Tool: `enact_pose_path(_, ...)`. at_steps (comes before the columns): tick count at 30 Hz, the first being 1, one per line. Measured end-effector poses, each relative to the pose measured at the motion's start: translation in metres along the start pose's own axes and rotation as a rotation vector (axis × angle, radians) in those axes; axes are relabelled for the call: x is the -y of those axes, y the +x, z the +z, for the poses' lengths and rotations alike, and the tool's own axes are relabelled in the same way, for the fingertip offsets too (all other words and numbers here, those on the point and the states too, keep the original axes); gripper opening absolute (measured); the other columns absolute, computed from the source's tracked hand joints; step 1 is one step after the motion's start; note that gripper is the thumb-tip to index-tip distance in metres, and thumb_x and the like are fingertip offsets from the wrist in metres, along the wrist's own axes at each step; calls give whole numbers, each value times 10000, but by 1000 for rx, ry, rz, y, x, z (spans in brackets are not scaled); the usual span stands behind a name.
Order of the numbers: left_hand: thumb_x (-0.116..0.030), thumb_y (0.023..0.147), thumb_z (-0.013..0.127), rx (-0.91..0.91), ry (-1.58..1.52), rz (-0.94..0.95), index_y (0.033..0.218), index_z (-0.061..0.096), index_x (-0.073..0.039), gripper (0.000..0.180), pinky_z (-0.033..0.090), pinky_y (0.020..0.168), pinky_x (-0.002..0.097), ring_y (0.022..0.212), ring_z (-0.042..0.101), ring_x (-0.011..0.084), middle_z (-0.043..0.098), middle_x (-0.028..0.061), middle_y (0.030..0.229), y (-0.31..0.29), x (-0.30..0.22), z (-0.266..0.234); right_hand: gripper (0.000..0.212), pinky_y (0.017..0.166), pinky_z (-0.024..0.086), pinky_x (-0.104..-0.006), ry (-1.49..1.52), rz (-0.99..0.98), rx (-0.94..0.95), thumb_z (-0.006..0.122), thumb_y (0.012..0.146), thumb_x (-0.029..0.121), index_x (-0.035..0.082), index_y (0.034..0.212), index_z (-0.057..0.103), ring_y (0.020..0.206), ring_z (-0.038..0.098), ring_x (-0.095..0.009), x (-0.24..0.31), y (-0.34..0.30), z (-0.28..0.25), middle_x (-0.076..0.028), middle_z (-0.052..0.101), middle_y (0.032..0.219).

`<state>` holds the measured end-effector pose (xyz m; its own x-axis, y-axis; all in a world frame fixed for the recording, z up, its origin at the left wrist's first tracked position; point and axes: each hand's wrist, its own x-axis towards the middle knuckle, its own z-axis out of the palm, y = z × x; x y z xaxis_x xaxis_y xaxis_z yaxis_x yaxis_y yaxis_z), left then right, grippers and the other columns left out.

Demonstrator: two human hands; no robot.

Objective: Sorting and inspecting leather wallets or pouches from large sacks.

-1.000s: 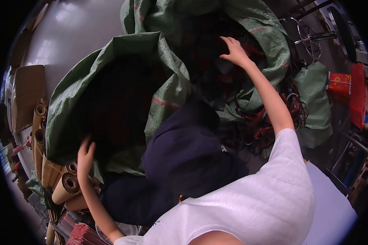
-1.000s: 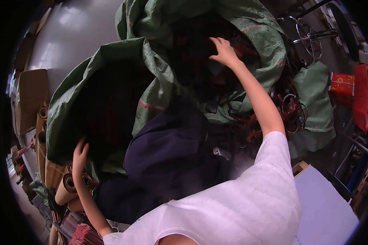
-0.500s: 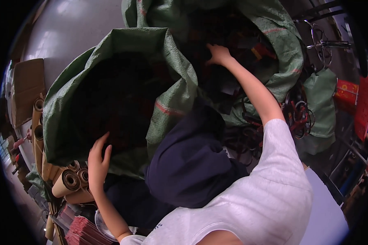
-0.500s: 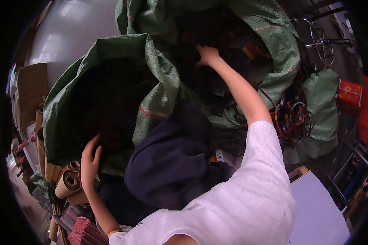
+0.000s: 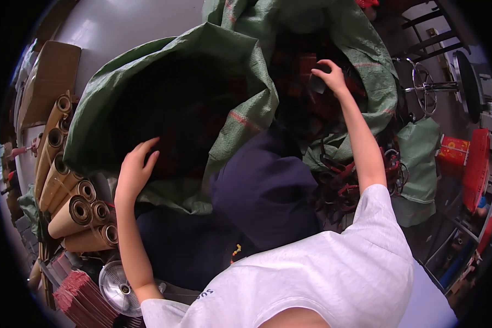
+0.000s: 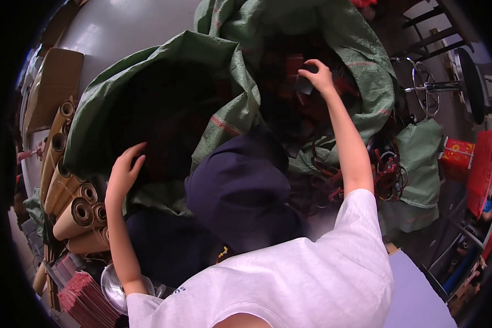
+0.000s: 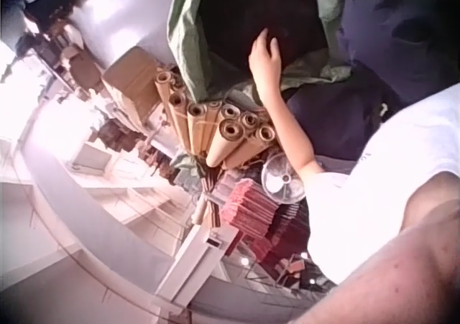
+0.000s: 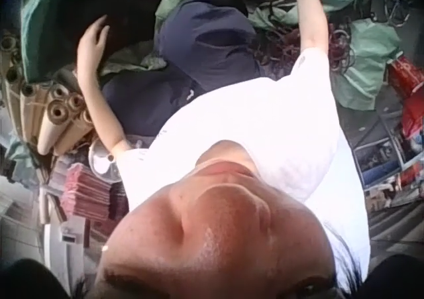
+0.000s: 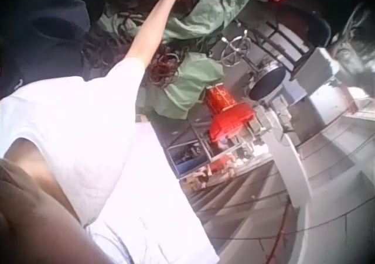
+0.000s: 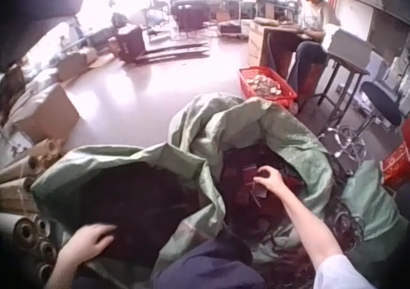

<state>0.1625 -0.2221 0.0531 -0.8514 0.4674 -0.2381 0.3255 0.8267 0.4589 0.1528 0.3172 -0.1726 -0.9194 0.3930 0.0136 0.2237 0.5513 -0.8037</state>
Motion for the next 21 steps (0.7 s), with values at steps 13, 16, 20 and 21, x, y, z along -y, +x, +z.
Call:
enact_pose_path(13,-328,911,521,-89,-1144,116,1388,264,-114,583,404,925,317,1107,516,177,457,86,1302,-4,-11,-10,454,719,516,-270,817,-94,678,742,735,163,59,1122,528,841,597,-133,397,-75,44,-55,600,957)
enact_pose_path(16,-270,868,605,-138,-1524,137,1216,455,-68,429,469,815,287,943,567,115,575,33,1056,1,-2,-19,473,684,500,-258,790,-72,773,737,733,170,81,1146,524,865,592,-139,425,-103,99,-65,595,987)
enact_pose_path(20,-172,841,630,-417,-1256,22,1039,578,-25,252,461,759,246,823,573,87,630,17,910,-3,30,-22,482,681,494,-294,698,1,727,741,720,193,107,1150,540,862,593,-143,416,-115,143,-57,601,1001)
enact_pose_path(21,-172,841,630,-432,-1255,7,1039,578,-25,252,461,759,246,823,573,87,630,17,910,-4,38,-21,486,679,494,-299,668,8,719,742,718,201,109,1151,542,864,593,-144,415,-118,148,-52,606,1001)
